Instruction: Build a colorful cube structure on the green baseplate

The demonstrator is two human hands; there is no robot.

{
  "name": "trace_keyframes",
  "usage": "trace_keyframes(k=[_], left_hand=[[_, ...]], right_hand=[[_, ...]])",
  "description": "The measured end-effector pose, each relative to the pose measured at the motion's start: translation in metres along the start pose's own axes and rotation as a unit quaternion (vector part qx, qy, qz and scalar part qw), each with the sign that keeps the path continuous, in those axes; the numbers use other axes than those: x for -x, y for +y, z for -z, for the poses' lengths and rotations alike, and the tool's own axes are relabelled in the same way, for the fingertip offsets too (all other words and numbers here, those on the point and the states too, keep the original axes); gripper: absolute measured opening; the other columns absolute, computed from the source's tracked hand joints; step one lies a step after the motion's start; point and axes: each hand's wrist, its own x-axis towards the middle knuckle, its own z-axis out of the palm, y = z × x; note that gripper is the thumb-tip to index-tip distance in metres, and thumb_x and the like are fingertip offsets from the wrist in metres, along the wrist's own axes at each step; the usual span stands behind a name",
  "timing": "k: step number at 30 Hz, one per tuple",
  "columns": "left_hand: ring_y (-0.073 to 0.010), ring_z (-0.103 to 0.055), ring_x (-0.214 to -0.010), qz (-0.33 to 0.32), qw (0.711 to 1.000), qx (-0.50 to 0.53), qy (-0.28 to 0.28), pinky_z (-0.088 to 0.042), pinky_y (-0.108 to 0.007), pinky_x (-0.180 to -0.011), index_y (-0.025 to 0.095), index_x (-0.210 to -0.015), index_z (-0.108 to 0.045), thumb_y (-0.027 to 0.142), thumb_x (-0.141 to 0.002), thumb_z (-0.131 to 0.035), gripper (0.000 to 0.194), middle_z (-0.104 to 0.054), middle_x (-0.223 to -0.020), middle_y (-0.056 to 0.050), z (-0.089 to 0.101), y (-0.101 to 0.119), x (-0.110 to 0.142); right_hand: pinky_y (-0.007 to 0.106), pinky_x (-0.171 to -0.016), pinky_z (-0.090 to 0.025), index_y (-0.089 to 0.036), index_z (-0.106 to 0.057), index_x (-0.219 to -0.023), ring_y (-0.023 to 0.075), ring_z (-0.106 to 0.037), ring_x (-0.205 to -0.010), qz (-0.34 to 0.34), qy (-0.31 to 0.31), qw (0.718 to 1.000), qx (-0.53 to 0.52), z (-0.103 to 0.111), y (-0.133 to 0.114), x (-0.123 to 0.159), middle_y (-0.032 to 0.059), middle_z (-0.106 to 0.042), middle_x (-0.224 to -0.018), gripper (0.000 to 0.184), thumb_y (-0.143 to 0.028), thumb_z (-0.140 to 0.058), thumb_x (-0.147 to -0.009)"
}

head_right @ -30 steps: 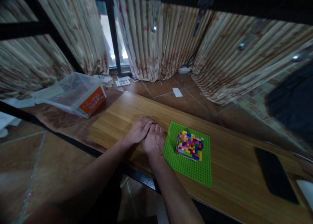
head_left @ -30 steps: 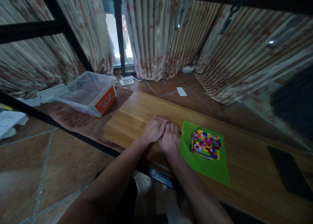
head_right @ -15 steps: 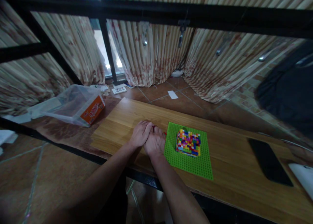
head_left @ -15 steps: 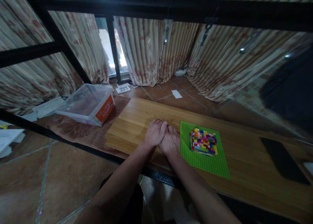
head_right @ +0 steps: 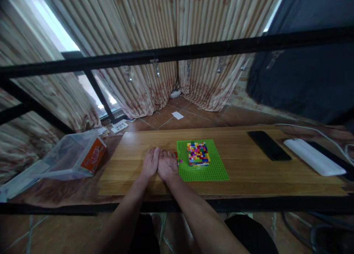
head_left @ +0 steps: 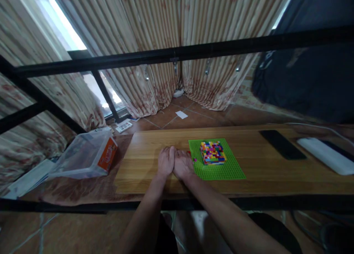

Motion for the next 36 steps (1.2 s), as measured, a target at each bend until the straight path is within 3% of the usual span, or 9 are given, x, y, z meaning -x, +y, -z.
trace_keyframes(k=[16, 23, 31, 33, 36], left_hand=[[-0.0212, -0.064, -0.081, 0.027, 0.999, -0.001, 0.038, -0.049, -0.041, -0.088, 0.021, -0.070, -0.059, 0.041, -0.101, -0.019, 0.054, -0.067, -0.078, -0.010, -0.002, -0.001, 0.000], [-0.0215, -0.063, -0.082, 0.024, 0.999, 0.018, 0.033, -0.048, -0.043, -0.089, 0.020, -0.072, -0.060, 0.044, -0.101, -0.018, 0.056, -0.068, -0.080, -0.010, 0.000, 0.001, 0.002], [-0.0204, -0.064, -0.085, 0.027, 0.999, 0.019, 0.038, -0.049, -0.038, -0.088, 0.020, -0.081, -0.062, 0.046, -0.101, -0.019, 0.055, -0.069, -0.083, -0.009, 0.001, 0.001, 0.003], [-0.0207, -0.065, -0.087, 0.029, 0.999, 0.019, 0.040, -0.049, -0.039, -0.089, 0.020, -0.083, -0.064, 0.046, -0.101, -0.020, 0.055, -0.070, -0.085, -0.009, 0.003, 0.003, 0.004], [-0.0227, -0.066, -0.095, 0.039, 0.997, 0.041, 0.060, -0.048, -0.042, -0.093, 0.018, -0.093, -0.068, 0.047, -0.101, -0.023, 0.054, -0.072, -0.094, -0.012, 0.007, 0.008, 0.004]], right_hand=[[0.038, -0.082, -0.051, -0.014, -0.062, -0.115, 0.0244, -0.066, -0.096, -0.008, -0.005, 1.000, -0.014, 0.002, -0.001, -0.001, 0.0146, -0.070, -0.110, 0.035, -0.015, -0.033, -0.096], [0.032, -0.079, -0.050, -0.016, -0.064, -0.112, 0.0216, -0.068, -0.096, -0.004, -0.014, 0.999, -0.040, 0.007, 0.004, -0.004, 0.0117, -0.072, -0.108, 0.033, -0.015, -0.035, -0.095], [0.031, -0.076, -0.047, -0.019, -0.063, -0.096, 0.0184, -0.069, -0.083, -0.055, 0.001, 0.993, -0.107, 0.006, 0.012, -0.013, 0.0103, -0.074, -0.095, 0.038, -0.035, -0.029, -0.102], [0.030, -0.075, -0.045, -0.020, -0.063, -0.086, 0.0177, -0.067, -0.079, -0.105, 0.039, 0.972, -0.208, 0.006, 0.013, -0.015, 0.0084, -0.073, -0.086, 0.034, -0.038, -0.037, -0.100], [0.028, -0.071, -0.043, -0.021, -0.054, -0.069, 0.0158, -0.062, -0.071, -0.200, 0.120, 0.878, -0.418, 0.011, 0.014, -0.023, 0.0035, -0.065, -0.069, 0.032, -0.039, -0.048, -0.094]])
